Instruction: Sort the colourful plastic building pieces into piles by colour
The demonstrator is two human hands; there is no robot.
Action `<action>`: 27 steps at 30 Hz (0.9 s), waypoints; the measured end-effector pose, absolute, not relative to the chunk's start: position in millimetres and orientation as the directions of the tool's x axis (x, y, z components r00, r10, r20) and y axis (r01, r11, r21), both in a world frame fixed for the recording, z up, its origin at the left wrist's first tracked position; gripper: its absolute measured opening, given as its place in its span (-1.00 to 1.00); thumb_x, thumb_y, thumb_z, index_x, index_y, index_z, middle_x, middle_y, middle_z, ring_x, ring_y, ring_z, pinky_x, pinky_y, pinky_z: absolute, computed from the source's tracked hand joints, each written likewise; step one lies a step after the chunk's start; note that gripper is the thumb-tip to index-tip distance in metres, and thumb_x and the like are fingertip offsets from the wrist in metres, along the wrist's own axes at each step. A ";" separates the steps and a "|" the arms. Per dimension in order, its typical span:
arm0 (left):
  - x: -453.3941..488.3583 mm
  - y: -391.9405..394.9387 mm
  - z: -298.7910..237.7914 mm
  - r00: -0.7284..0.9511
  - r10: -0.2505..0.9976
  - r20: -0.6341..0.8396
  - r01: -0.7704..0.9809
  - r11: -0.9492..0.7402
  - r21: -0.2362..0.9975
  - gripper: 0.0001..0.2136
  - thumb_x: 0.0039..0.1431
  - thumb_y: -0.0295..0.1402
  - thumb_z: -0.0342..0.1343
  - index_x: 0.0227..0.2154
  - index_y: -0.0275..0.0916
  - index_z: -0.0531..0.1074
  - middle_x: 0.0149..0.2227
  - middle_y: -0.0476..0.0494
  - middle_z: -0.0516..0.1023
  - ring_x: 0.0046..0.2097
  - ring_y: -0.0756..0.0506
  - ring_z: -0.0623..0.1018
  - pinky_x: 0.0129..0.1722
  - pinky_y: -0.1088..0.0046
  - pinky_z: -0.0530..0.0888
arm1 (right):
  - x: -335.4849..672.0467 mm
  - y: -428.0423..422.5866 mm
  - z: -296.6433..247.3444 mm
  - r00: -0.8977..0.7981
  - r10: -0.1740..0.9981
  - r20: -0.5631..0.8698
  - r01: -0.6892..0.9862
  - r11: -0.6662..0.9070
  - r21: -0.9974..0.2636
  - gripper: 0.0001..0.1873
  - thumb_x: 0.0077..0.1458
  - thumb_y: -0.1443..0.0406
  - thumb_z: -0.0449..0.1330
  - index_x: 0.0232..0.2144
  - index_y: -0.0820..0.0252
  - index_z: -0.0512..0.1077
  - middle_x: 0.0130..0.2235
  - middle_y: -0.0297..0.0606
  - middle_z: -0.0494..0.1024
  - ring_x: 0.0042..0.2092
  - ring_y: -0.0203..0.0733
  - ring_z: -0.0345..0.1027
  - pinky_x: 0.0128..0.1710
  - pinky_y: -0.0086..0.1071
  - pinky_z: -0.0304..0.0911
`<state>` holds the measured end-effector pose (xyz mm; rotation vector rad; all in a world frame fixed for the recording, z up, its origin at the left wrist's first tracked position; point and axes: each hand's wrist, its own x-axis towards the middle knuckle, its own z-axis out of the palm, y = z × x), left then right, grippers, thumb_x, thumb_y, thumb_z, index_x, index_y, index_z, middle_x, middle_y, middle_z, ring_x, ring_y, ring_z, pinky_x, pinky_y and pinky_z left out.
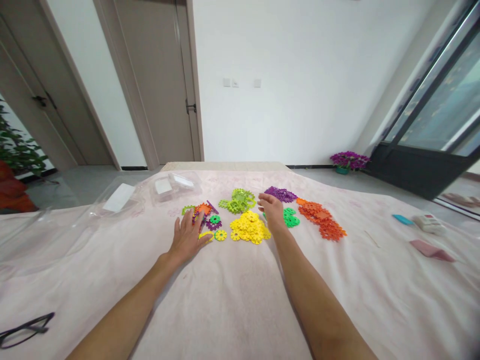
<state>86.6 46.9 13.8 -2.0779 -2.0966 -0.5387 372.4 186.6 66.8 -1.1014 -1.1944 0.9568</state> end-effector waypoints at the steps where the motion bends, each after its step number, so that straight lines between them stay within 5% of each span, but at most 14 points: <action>1: 89.7 53.7 17.9 -0.021 0.933 0.358 0.989 -0.033 0.142 -0.24 0.27 0.10 -0.02 0.41 -0.19 0.05 0.46 -0.47 -0.10 0.46 -0.39 -0.06 0.35 -0.13 -0.13 | 365.1 183.5 63.8 0.097 0.965 0.244 0.063 0.238 -0.969 -0.59 -0.11 0.25 0.18 -0.16 0.22 0.54 -0.12 -0.16 0.63 -0.19 -0.18 0.51 -0.25 -0.35 0.43; 9: 100.7 110.3 48.0 -0.028 0.977 0.209 0.989 -0.004 0.149 -0.27 0.14 0.15 0.11 0.32 -0.03 0.23 0.43 -0.41 0.05 0.42 -0.52 0.00 0.25 -0.33 -0.07 | 323.3 153.5 51.4 -0.161 0.919 0.359 0.436 0.393 -0.810 -0.69 0.03 0.41 0.08 -0.24 0.14 0.59 -0.20 -0.31 0.67 -0.15 -0.19 0.52 -0.05 -0.31 0.38; 16: 85.7 101.5 43.0 0.056 0.963 0.265 0.970 -0.115 0.213 -0.53 0.16 -0.05 0.16 0.10 -0.07 0.42 0.13 -0.24 0.39 0.14 -0.27 0.43 0.13 0.14 0.32 | 310.9 134.6 54.3 -0.303 0.869 0.390 0.555 0.494 -0.669 -0.66 0.11 0.48 0.08 -0.23 0.11 0.60 -0.12 -0.30 0.66 -0.05 -0.20 0.50 0.04 -0.35 0.31; 22: 78.9 61.4 46.9 0.136 0.939 0.316 0.945 -0.219 0.242 -0.66 0.21 -0.10 0.14 -0.02 -0.10 0.48 0.07 -0.21 0.46 0.06 -0.23 0.47 0.07 0.20 0.38 | 294.5 112.3 54.5 -0.503 0.767 0.399 0.575 0.641 -0.508 -0.64 0.19 0.46 0.06 -0.08 0.15 0.56 -0.05 -0.18 0.61 0.00 -0.17 0.45 0.05 -0.37 0.27; 27: 69.9 39.5 56.5 0.137 0.936 0.323 0.923 -0.239 0.303 -0.67 0.35 -0.08 -0.05 -0.16 -0.11 0.55 0.02 -0.16 0.54 0.05 -0.17 0.52 0.11 0.23 0.39 | 284.0 88.1 53.6 -0.647 0.724 0.237 0.685 0.689 -0.236 -0.72 0.23 0.40 0.07 -0.11 0.19 0.54 -0.13 -0.07 0.60 -0.06 -0.05 0.42 -0.07 -0.31 0.27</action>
